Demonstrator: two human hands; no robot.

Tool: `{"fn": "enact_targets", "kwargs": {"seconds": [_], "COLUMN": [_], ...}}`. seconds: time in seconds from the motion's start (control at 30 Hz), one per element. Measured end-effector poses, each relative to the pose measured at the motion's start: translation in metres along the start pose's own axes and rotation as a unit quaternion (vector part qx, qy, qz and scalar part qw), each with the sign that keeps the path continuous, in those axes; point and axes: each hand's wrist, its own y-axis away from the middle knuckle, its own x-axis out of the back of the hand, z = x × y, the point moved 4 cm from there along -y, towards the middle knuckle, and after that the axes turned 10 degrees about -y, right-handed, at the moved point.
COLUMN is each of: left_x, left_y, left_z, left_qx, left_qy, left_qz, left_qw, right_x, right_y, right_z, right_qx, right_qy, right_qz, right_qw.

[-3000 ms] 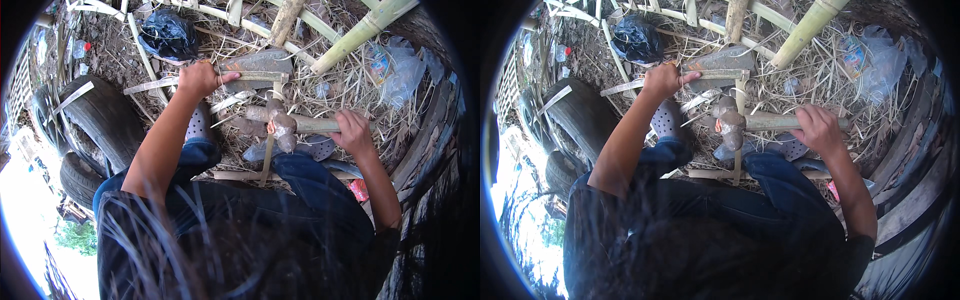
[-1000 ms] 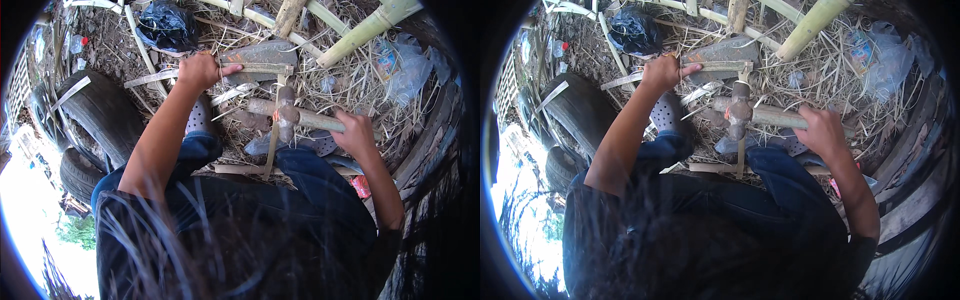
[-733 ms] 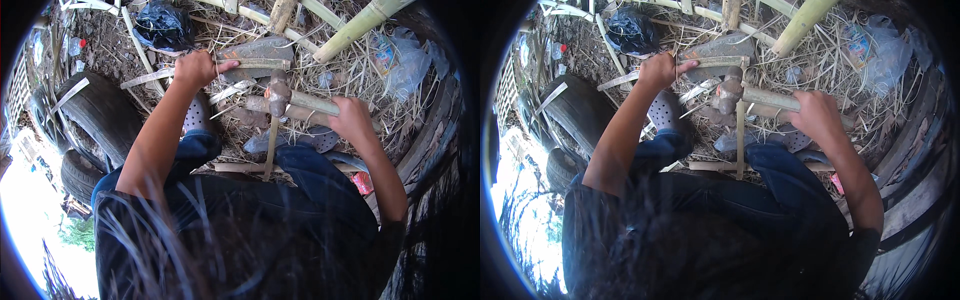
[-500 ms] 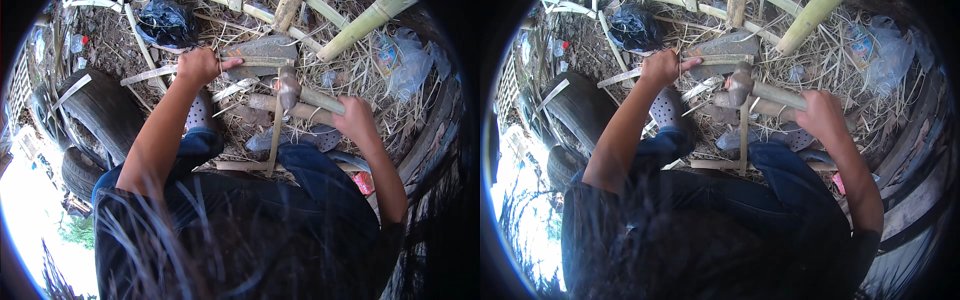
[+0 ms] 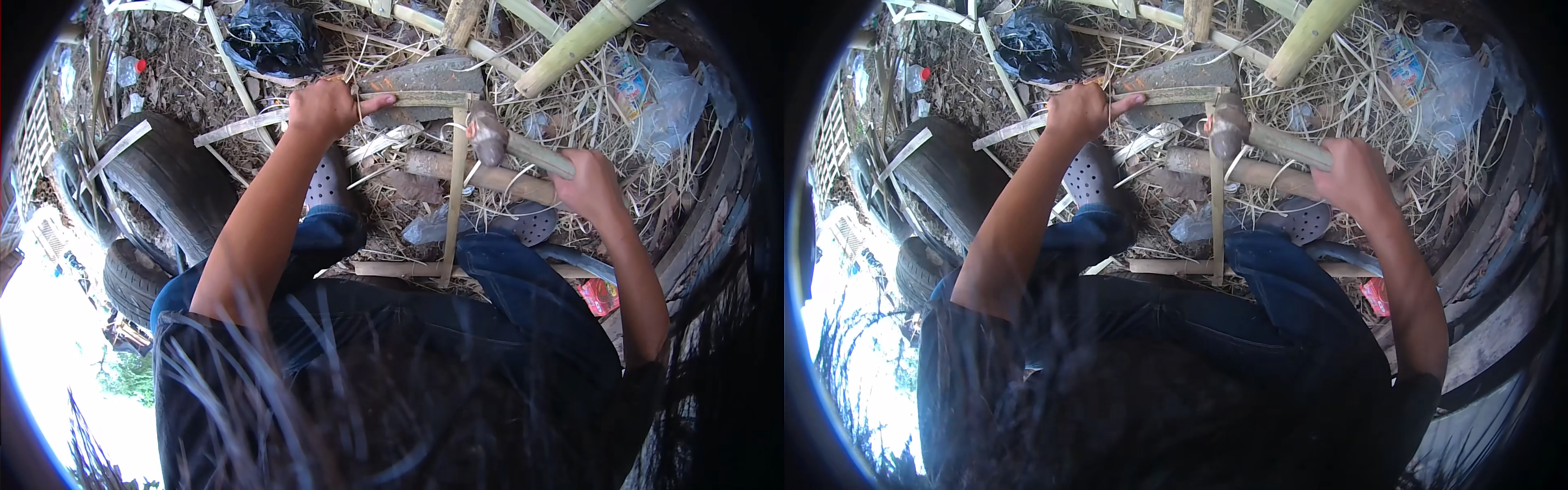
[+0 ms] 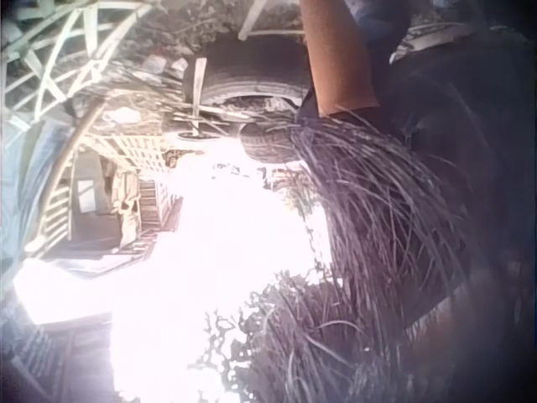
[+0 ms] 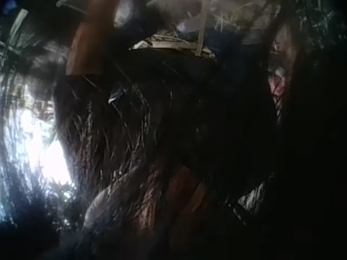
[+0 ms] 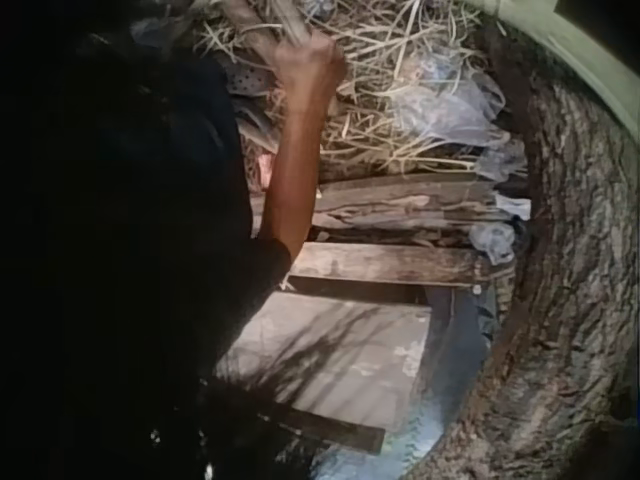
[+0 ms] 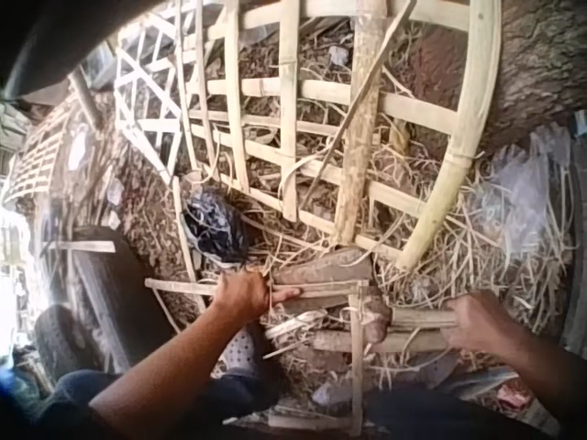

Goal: The person builds a bamboo lattice by joining thin bamboo strips together using a hammer and small nails.

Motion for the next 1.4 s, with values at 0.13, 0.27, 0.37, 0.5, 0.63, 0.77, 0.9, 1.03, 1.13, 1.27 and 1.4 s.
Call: {"fn": "enact_targets", "kwargs": {"seconds": [0.13, 0.27, 0.37, 0.5, 0.63, 0.77, 0.9, 1.03, 1.13, 1.27, 1.4], "left_x": [-0.009, -0.004, 0.002, 0.002, 0.002, 0.004, -0.001, 0.0, -0.003, -0.003, -0.007], "left_y": [-0.005, 0.003, 0.004, 0.008, 0.005, 0.003, 0.001, 0.0, -0.001, 0.002, 0.002], "left_z": [0.008, 0.007, 0.005, 0.006, 0.006, 0.008, 0.009, 0.006, 0.006, 0.003, 0.005], "left_qx": [-0.015, -0.013, -0.007, 0.004, 0.011, -0.002, -0.005, -0.008, -0.016, -0.009, -0.013], "left_qy": [0.014, 0.028, 0.028, 0.015, 0.012, 0.016, 0.017, 0.021, 0.032, 0.008, 0.021], "left_qz": [0.03, 0.06, -0.008, -0.004, -0.022, -0.021, -0.001, 0.008, 0.041, -0.012, 0.035], "left_qw": [0.999, 0.998, 1.0, 1.0, 1.0, 1.0, 1.0, 1.0, 0.999, 1.0, 0.999], "right_x": [0.005, 0.0, 0.007, 0.001, -0.011, -0.018, -0.017, -0.015, -0.02, -0.006, -0.013], "right_y": [0.017, 0.026, 0.02, 0.018, 0.007, 0.019, 0.008, 0.017, 0.001, 0.015, 0.0], "right_z": [0.024, 0.02, -0.001, -0.016, -0.005, -0.01, 0.005, -0.013, 0.001, -0.013, -0.005], "right_qx": [-0.031, -0.037, 0.017, 0.065, 0.035, 0.08, 0.01, 0.095, -0.027, 0.093, 0.028], "right_qy": [0.01, -0.077, -0.071, -0.054, -0.023, -0.05, -0.03, -0.022, -0.045, -0.022, -0.009], "right_qz": [0.01, 0.015, 0.034, 0.007, 0.001, -0.033, 0.003, -0.035, -0.02, -0.029, -0.007], "right_qw": [0.999, 0.996, 0.997, 0.996, 0.999, 0.995, 0.999, 0.995, 0.998, 0.995, 1.0]}}
